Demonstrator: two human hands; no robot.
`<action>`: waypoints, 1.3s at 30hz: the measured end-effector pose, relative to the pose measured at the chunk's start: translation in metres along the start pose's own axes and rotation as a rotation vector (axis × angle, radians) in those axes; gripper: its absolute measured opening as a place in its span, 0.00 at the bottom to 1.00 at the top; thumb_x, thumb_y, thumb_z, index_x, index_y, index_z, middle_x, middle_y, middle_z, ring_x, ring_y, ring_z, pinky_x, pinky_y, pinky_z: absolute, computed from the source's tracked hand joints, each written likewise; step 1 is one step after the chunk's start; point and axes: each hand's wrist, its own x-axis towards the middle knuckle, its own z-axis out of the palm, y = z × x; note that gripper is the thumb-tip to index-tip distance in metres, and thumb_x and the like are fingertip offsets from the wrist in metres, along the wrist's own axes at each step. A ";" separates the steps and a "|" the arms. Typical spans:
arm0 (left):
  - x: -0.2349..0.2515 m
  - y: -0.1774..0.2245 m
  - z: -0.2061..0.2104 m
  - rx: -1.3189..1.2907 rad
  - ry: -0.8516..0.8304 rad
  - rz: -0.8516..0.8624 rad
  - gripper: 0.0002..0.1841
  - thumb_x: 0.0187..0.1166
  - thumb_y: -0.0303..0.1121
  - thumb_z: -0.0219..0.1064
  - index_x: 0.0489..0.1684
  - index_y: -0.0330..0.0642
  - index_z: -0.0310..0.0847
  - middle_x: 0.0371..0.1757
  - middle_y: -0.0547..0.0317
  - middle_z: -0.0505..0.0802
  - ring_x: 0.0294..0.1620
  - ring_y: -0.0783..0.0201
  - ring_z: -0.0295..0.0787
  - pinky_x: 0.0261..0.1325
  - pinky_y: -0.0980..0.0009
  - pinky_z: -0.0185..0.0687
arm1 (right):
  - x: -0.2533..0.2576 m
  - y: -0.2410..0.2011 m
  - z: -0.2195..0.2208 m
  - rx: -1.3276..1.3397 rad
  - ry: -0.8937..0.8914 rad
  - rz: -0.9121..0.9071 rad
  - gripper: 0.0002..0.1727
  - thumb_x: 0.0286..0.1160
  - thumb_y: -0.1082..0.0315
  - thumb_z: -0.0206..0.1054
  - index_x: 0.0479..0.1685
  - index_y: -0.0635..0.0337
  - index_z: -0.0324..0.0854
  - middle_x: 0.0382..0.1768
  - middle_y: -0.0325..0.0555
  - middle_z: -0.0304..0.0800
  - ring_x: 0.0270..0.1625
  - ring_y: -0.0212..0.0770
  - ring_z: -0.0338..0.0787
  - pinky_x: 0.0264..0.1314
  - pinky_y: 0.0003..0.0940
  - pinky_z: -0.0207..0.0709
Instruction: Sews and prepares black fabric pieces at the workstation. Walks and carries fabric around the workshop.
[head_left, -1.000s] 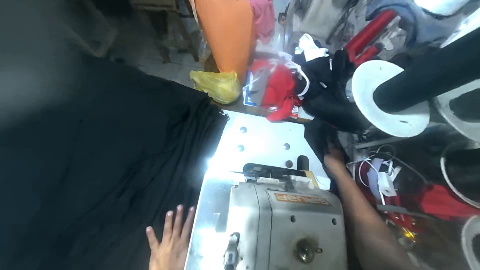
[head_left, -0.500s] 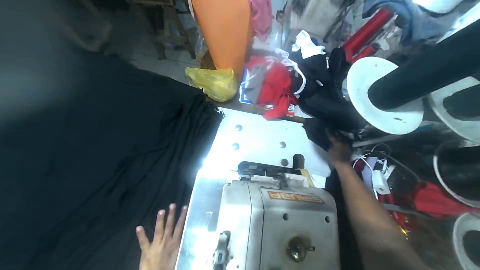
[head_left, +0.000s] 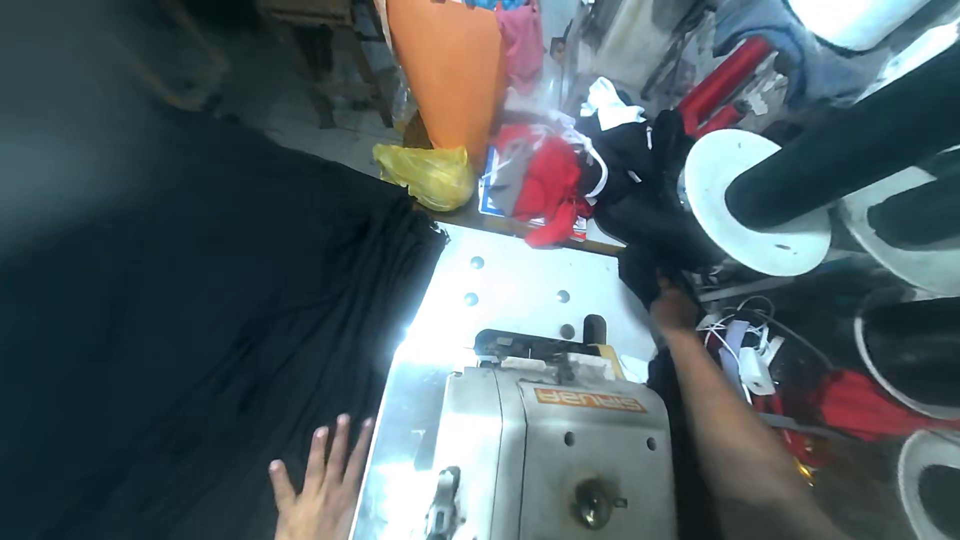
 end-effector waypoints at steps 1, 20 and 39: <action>0.000 0.000 0.000 0.004 0.005 0.001 0.26 0.85 0.31 0.50 0.83 0.38 0.71 0.81 0.34 0.78 0.82 0.32 0.72 0.73 0.24 0.53 | 0.003 0.002 0.004 -0.020 0.014 -0.002 0.31 0.82 0.81 0.56 0.87 0.60 0.67 0.82 0.73 0.68 0.80 0.77 0.71 0.76 0.73 0.66; 0.004 0.005 -0.009 -0.027 -0.036 -0.034 0.28 0.80 0.29 0.57 0.82 0.30 0.70 0.82 0.31 0.77 0.82 0.28 0.71 0.74 0.22 0.51 | -0.018 -0.055 -0.012 -0.232 -0.105 -0.134 0.18 0.87 0.75 0.54 0.68 0.78 0.77 0.65 0.78 0.82 0.71 0.77 0.81 0.67 0.72 0.73; 0.001 0.002 -0.006 -0.043 -0.017 -0.019 0.29 0.79 0.28 0.58 0.83 0.34 0.70 0.82 0.33 0.76 0.83 0.28 0.70 0.74 0.21 0.50 | -0.024 0.006 -0.011 0.327 -0.033 -0.320 0.27 0.86 0.60 0.66 0.80 0.63 0.74 0.77 0.66 0.77 0.79 0.68 0.77 0.79 0.67 0.67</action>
